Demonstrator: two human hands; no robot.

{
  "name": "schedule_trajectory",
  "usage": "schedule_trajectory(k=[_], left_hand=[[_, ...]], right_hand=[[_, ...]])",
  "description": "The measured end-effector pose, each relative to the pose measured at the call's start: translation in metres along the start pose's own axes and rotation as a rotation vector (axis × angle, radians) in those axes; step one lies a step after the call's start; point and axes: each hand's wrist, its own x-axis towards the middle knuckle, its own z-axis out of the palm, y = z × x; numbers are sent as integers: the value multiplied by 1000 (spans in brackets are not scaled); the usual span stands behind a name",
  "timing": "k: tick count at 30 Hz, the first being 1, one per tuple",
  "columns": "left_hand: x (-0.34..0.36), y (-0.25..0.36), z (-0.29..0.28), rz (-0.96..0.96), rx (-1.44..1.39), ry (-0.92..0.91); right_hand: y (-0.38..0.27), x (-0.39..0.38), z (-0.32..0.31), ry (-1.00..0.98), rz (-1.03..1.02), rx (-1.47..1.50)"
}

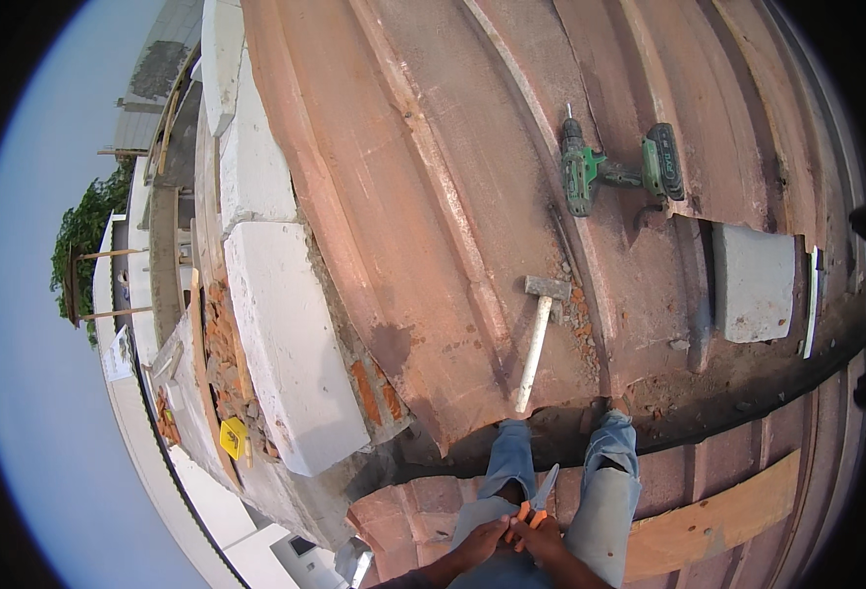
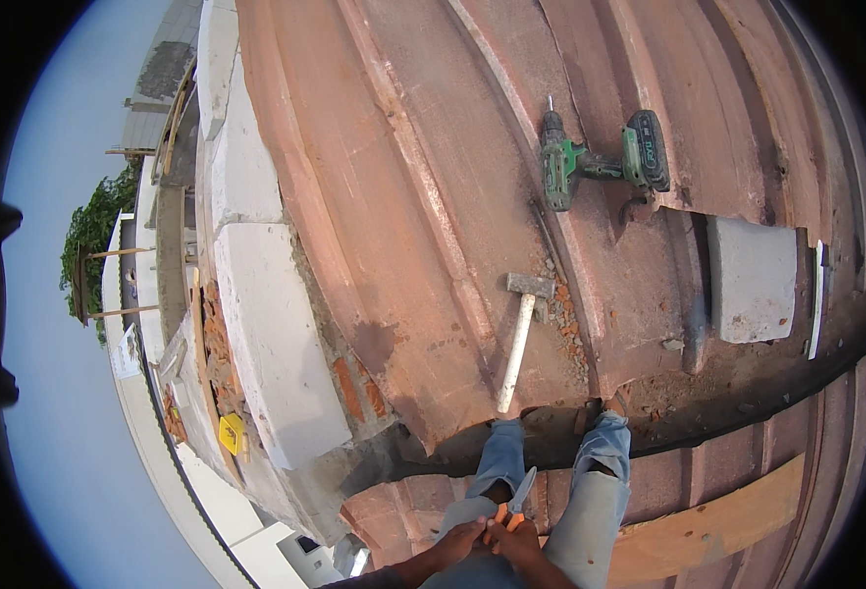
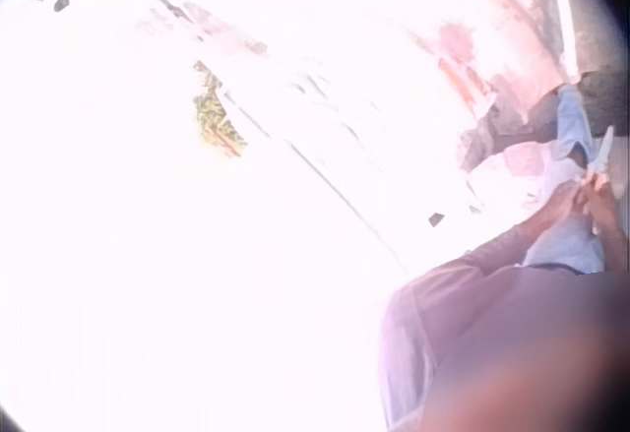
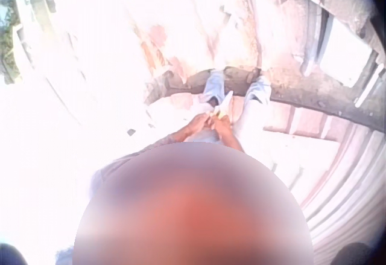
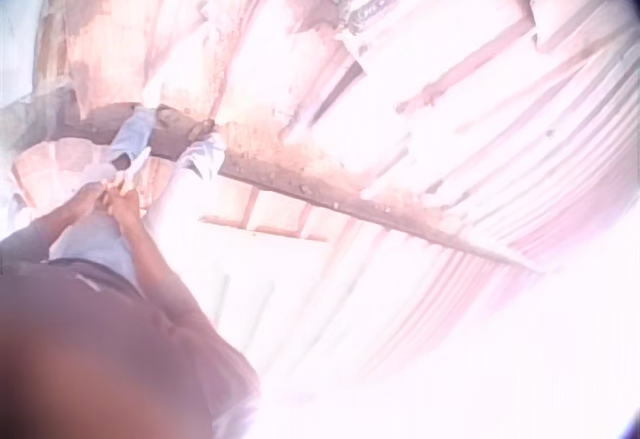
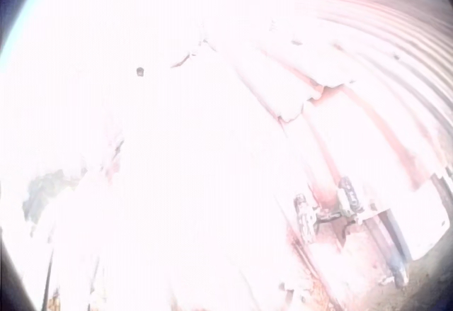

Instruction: The person uses a cordless drill to drive screws into a corrugated metal roof sheet, then switches to a hammer to drive nails into the same sheet. The person adjusts the sheet position and continues fastening it to the roof structure.

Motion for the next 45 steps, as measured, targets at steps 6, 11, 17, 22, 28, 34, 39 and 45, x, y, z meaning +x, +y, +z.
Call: schedule_trajectory(k=[6,11,17,22,28,34,39,45], left_hand=[[-19,8,-14,140,-23,-100],[-23,3,-29,107,-209,-3],[-26,2,-24,19,-138,205],[-36,19,-17,277,754,343],[-17,-7,-13,465,1104,219],[-12,-10,-11,425,1007,59],[-38,33,-2,280,900,-49],[-50,38,25,564,710,136]], right_hand=[[28,38,23,209,3,51],[55,83,34,180,3,152],[92,111,31,102,22,237],[95,117,27,242,-4,369],[79,108,20,319,-53,468],[74,96,15,296,-99,217],[69,101,15,284,-62,439],[66,100,17,303,-105,457]])
